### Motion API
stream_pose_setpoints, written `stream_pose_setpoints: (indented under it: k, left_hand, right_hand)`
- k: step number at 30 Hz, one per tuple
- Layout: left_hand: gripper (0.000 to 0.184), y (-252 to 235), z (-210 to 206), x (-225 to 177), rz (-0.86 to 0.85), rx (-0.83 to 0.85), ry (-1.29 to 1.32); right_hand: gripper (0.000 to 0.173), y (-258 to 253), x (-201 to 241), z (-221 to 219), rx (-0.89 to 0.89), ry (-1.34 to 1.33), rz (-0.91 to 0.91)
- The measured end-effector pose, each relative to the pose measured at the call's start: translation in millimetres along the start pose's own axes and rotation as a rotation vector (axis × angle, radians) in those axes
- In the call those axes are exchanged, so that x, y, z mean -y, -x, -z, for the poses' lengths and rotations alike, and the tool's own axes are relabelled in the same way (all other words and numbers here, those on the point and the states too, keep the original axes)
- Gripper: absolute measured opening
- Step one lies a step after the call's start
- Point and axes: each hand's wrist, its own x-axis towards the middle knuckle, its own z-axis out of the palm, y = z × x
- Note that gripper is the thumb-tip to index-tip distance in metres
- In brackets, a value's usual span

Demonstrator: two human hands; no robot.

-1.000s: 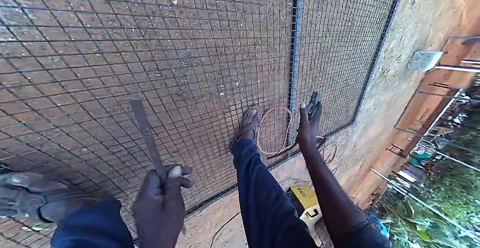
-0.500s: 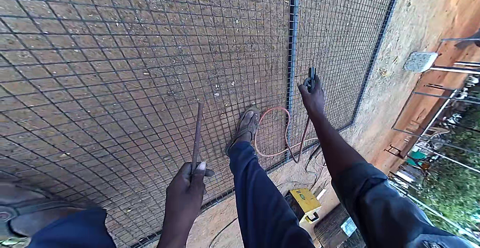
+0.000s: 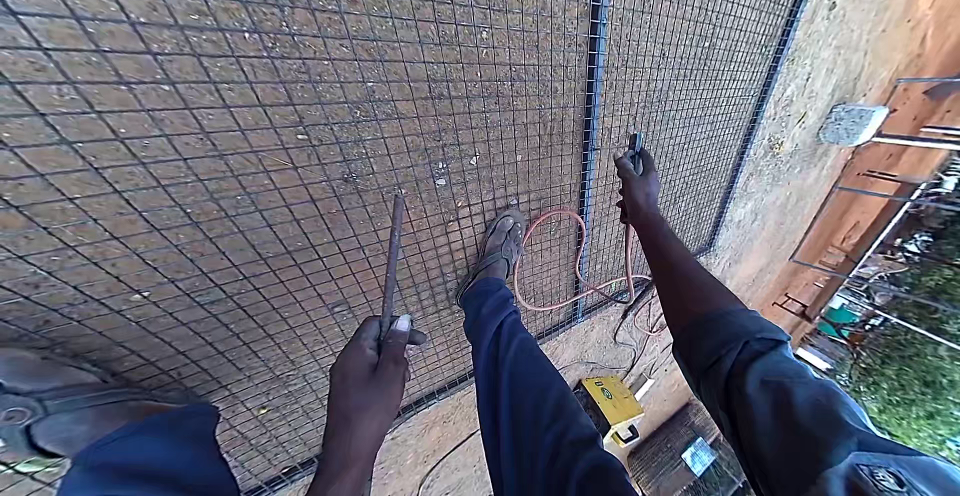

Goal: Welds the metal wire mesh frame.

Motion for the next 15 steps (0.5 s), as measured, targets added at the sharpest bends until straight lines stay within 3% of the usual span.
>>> stream_pose_setpoints:
  k: [4,10,15]
  left_hand:
    - [0.032,-1,2,-1,-0.003,-0.008,0.018]
    - [0.032,-2,4,-3,-0.017,-0.008,-0.016]
    - [0.031,-3,4,-5,-0.011,-0.016,-0.032]
  right_hand:
    - [0.082,-5,-3,2,0.021,-0.096,-0.056]
    - [0.088,3,8,7,0.007,0.506,0.247]
    - [0.081,7,8,8,-0.014,0.480,0.281]
